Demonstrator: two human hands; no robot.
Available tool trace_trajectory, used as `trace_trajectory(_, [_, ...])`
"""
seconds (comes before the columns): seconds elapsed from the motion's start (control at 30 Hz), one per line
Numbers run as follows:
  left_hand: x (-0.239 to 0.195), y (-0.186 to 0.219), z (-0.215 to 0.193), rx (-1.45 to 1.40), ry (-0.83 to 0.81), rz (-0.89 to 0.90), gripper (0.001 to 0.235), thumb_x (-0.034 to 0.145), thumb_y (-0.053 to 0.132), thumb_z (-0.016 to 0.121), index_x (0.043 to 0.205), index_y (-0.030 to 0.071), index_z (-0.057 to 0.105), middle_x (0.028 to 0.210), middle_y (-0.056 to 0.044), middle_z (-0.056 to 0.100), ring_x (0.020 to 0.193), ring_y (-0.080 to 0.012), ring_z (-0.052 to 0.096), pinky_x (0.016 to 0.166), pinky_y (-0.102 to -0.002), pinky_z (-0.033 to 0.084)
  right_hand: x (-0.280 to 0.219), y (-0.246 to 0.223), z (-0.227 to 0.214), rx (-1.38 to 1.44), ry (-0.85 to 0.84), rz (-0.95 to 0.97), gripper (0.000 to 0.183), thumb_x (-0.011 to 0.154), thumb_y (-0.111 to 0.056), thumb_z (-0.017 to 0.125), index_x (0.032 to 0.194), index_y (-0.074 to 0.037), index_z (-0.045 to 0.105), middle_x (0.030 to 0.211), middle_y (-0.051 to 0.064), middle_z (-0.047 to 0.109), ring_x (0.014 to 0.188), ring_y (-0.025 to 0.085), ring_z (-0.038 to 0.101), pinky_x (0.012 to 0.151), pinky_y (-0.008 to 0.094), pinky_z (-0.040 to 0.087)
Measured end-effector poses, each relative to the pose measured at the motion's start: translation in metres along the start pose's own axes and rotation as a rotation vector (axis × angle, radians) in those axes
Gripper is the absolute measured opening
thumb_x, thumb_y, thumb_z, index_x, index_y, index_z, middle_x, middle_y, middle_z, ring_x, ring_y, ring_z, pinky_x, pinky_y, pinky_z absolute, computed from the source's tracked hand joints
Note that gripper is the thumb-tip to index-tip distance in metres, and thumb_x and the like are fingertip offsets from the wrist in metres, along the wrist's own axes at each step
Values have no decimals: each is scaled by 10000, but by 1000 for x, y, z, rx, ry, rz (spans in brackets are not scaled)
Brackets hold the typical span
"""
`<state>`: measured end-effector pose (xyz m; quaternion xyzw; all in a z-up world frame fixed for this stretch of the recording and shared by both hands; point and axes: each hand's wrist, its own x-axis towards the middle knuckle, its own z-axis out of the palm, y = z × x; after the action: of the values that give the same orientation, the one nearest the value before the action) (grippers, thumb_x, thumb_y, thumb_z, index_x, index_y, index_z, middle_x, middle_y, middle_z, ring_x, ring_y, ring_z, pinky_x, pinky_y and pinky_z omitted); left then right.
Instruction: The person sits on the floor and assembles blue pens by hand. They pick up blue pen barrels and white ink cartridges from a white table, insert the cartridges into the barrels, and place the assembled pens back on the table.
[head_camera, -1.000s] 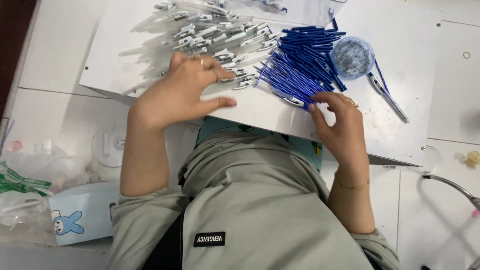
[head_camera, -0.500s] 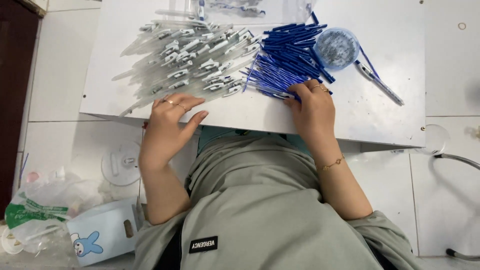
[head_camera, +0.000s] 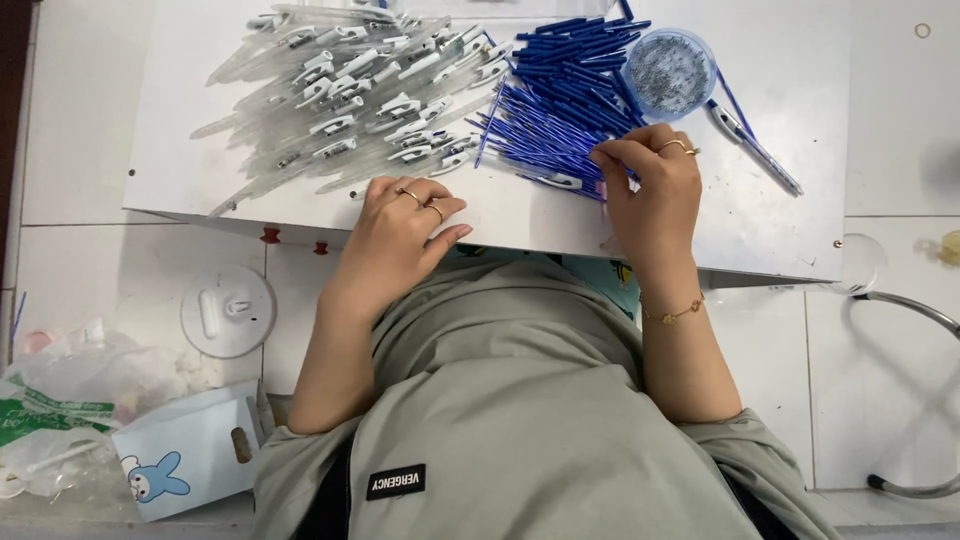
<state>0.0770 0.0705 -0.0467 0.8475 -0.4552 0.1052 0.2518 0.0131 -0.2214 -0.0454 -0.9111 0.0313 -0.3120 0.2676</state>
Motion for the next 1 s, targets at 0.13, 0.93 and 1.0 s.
trace_trajectory(0.13, [2,4,16,80,59,19,195,907,265,791,1063,154,753,1017,-28,645,981,-211,630,962,-427,356,2,22,1,49,72,-88,111,924,17,884,934,-66,811,989,105,689,830,266,637,730,368,534])
trace_trajectory(0.93, [188,-16,94,477,-69,543,290,678,-168,769,669,107,677,864,-49,644,849,-260,539,770,-383,411,-16,85,-71,1050,151,766,250,1109,-200,488,925,-72,598,939,48,586,788,172,602,663,267,486])
trace_trajectory(1.0, [185,-18,93,499,-39,586,284,707,-152,769,683,110,661,841,-35,622,837,-245,534,753,-370,409,-15,84,-67,1135,183,803,257,1075,-201,517,891,-61,630,889,44,574,763,197,611,656,287,501])
